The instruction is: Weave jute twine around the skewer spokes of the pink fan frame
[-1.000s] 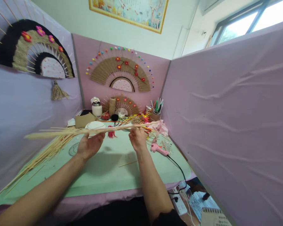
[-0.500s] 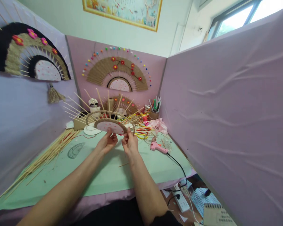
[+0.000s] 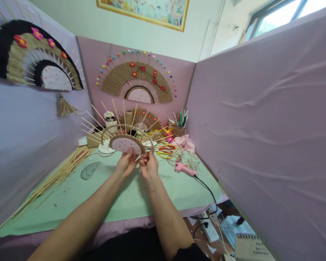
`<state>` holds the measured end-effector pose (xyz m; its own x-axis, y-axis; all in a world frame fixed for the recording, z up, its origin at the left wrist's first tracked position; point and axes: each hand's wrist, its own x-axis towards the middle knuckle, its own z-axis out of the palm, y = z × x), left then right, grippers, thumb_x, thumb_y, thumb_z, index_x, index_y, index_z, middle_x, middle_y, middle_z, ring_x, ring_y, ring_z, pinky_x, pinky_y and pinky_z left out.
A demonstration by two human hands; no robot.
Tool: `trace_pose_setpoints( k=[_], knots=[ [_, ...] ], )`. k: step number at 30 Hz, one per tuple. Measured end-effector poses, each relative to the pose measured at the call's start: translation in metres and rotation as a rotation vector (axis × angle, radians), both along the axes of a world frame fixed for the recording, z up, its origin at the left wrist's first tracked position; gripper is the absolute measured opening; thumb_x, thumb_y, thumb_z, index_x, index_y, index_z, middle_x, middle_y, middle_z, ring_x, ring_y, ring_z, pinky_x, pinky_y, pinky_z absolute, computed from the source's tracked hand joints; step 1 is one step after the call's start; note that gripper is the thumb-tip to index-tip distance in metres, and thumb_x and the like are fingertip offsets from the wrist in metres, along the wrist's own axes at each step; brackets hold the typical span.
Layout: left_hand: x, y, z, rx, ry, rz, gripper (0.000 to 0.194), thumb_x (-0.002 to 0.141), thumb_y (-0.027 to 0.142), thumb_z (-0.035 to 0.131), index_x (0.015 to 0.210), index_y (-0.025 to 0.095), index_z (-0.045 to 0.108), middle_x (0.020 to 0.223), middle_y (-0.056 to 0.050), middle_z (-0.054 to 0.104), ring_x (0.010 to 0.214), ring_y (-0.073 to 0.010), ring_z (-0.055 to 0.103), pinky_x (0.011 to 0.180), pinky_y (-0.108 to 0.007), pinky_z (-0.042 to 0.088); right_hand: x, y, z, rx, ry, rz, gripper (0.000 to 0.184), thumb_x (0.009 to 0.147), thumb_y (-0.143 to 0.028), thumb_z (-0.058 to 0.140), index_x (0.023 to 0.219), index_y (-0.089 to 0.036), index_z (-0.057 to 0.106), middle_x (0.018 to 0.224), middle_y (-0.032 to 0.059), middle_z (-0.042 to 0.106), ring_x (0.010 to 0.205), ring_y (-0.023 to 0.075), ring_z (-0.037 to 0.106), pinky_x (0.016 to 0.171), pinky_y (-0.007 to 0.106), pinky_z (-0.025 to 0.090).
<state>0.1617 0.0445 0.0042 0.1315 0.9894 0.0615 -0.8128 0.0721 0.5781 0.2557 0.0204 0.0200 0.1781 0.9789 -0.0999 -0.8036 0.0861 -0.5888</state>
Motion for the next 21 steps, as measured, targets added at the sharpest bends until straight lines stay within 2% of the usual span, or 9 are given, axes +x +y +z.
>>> trace_pose_setpoints(
  k=[4, 7, 11, 13, 16, 18, 21],
  knots=[
    [-0.004, -0.001, 0.006, 0.064, -0.002, 0.124, 0.038, 0.067, 0.018, 0.078, 0.092, 0.028, 0.052, 0.092, 0.005, 0.064, 0.082, -0.0115, 0.062, 0.084, -0.037, 0.05, -0.006, -0.004, -0.004, -0.019, -0.037, 0.074, 0.034, 0.084, -0.051, 0.059, 0.073, -0.02, 0.047, 0.055, -0.0055, 0.048, 0.039, 0.0047, 0.035, 0.035, 0.016, 0.026],
    [-0.018, 0.004, 0.012, 0.116, 0.044, 0.233, 0.041, 0.066, 0.017, 0.078, 0.095, 0.03, 0.052, 0.103, 0.005, 0.063, 0.089, -0.0112, 0.061, 0.084, -0.036, 0.051, -0.008, -0.01, -0.008, -0.064, -0.061, 0.134, 0.037, 0.078, -0.052, 0.065, 0.076, -0.02, 0.048, 0.058, -0.0032, 0.056, 0.042, 0.0054, 0.04, 0.037, 0.016, 0.027],
    [-0.037, 0.012, 0.02, 0.15, 0.097, 0.396, 0.044, 0.066, 0.016, 0.078, 0.098, 0.033, 0.052, 0.114, 0.005, 0.061, 0.092, -0.0108, 0.061, 0.08, -0.03, 0.052, 0.001, -0.02, -0.013, -0.048, -0.31, 0.158, 0.039, 0.067, -0.048, 0.075, 0.078, -0.02, 0.051, 0.058, -0.0029, 0.059, 0.044, 0.0061, 0.042, 0.04, 0.016, 0.026],
    [-0.045, 0.014, 0.023, 0.161, 0.103, 0.461, 0.044, 0.067, 0.015, 0.076, 0.098, 0.034, 0.052, 0.117, 0.005, 0.06, 0.092, -0.0102, 0.061, 0.078, -0.027, 0.052, 0.011, -0.025, -0.012, 0.024, -0.51, 0.061, 0.035, 0.067, -0.046, 0.074, 0.08, -0.019, 0.057, 0.056, -0.0046, 0.056, 0.045, 0.0061, 0.039, 0.041, 0.017, 0.025],
    [-0.053, 0.014, 0.027, 0.166, 0.094, 0.502, 0.043, 0.069, 0.012, 0.074, 0.098, 0.035, 0.052, 0.117, 0.006, 0.061, 0.089, -0.0088, 0.061, 0.076, -0.025, 0.052, 0.031, -0.029, -0.006, 0.129, -0.764, -0.186, 0.028, 0.071, -0.044, 0.071, 0.079, -0.018, 0.065, 0.057, -0.0047, 0.053, 0.052, 0.0082, 0.041, 0.046, 0.019, 0.03],
    [-0.056, 0.013, 0.028, 0.153, 0.088, 0.485, 0.041, 0.069, 0.012, 0.074, 0.097, 0.034, 0.052, 0.114, 0.006, 0.062, 0.086, -0.0082, 0.062, 0.075, -0.024, 0.052, 0.044, -0.03, -0.001, 0.176, -0.873, -0.312, 0.026, 0.073, -0.043, 0.069, 0.079, -0.018, 0.068, 0.063, -0.0027, 0.057, 0.059, 0.0102, 0.045, 0.054, 0.021, 0.036],
    [-0.057, 0.013, 0.028, 0.13, 0.077, 0.41, 0.04, 0.069, 0.013, 0.074, 0.097, 0.033, 0.053, 0.107, 0.006, 0.064, 0.081, -0.0079, 0.062, 0.075, -0.025, 0.052, 0.063, -0.031, 0.004, 0.207, -0.948, -0.422, 0.024, 0.073, -0.041, 0.069, 0.079, -0.018, 0.07, 0.072, 0.0004, 0.064, 0.067, 0.0133, 0.051, 0.063, 0.025, 0.041]
  ],
)
